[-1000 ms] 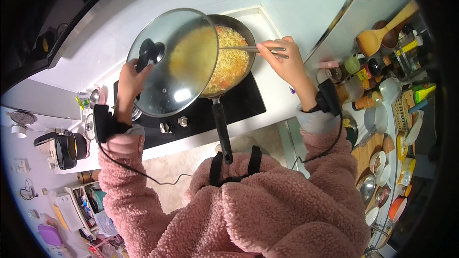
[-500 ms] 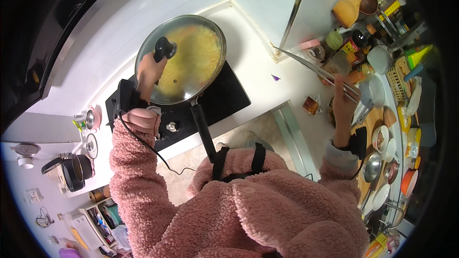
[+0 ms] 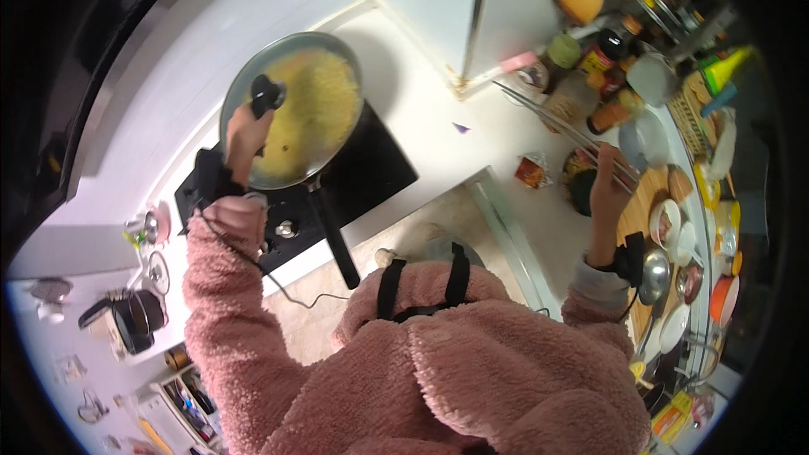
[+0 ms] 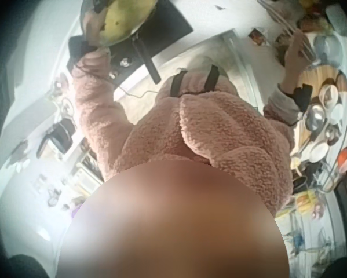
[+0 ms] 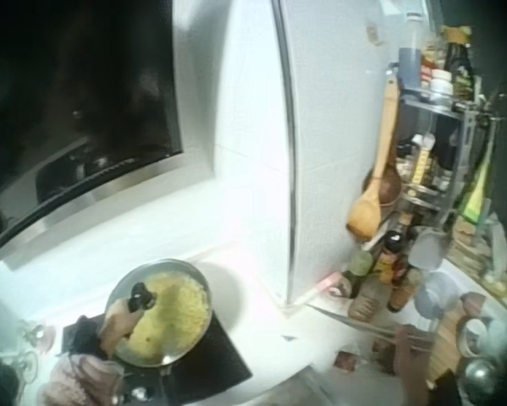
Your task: The person stirs noodles in a pan on a gas stove using chopsticks, adds water from a measuring cup, and pours seasoning from a packet into the pan. The person then covers the pan with a lid and briefly stirs a bowl of beaten eggs.
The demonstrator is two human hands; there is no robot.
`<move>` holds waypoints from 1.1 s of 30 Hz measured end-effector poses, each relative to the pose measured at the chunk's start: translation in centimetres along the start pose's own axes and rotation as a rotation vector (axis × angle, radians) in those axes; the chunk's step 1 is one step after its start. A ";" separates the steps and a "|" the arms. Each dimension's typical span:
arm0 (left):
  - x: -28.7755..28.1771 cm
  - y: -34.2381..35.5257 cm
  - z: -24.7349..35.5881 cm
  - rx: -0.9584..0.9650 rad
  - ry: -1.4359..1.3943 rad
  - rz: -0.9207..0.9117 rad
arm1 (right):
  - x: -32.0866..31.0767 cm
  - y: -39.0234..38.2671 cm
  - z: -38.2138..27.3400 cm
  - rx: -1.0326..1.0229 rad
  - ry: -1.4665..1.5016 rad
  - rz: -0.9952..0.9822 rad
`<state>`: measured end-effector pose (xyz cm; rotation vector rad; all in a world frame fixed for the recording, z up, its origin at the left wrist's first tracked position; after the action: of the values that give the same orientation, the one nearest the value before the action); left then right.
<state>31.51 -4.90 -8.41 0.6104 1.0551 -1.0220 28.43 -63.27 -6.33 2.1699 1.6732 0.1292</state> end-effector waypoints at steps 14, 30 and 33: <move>-9.5 -4.3 -0.7 0.325 -0.162 0.277 | -11.9 -8.9 0.3 -0.155 -0.535 0.333; -10.2 -26.9 -1.3 0.128 -0.303 0.338 | -3.6 -9.0 12.6 -0.238 -1.109 -0.076; -9.1 -27.7 0.2 0.208 -0.215 0.374 | -3.6 -8.8 13.2 -0.285 -1.108 -0.081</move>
<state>5.44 -13.46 1.36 0.8129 0.6195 -0.8493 23.47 -68.20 -21.05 1.4597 0.9840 -0.6868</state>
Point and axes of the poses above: each hand's wrist, its own y-axis towards the middle knuckle, its own x-axis out of the palm, z = x × y, the point moved 6 cm from there along y, towards the middle knuckle, and after that the axes turned 2 degrees about x, right-handed, at the moved point
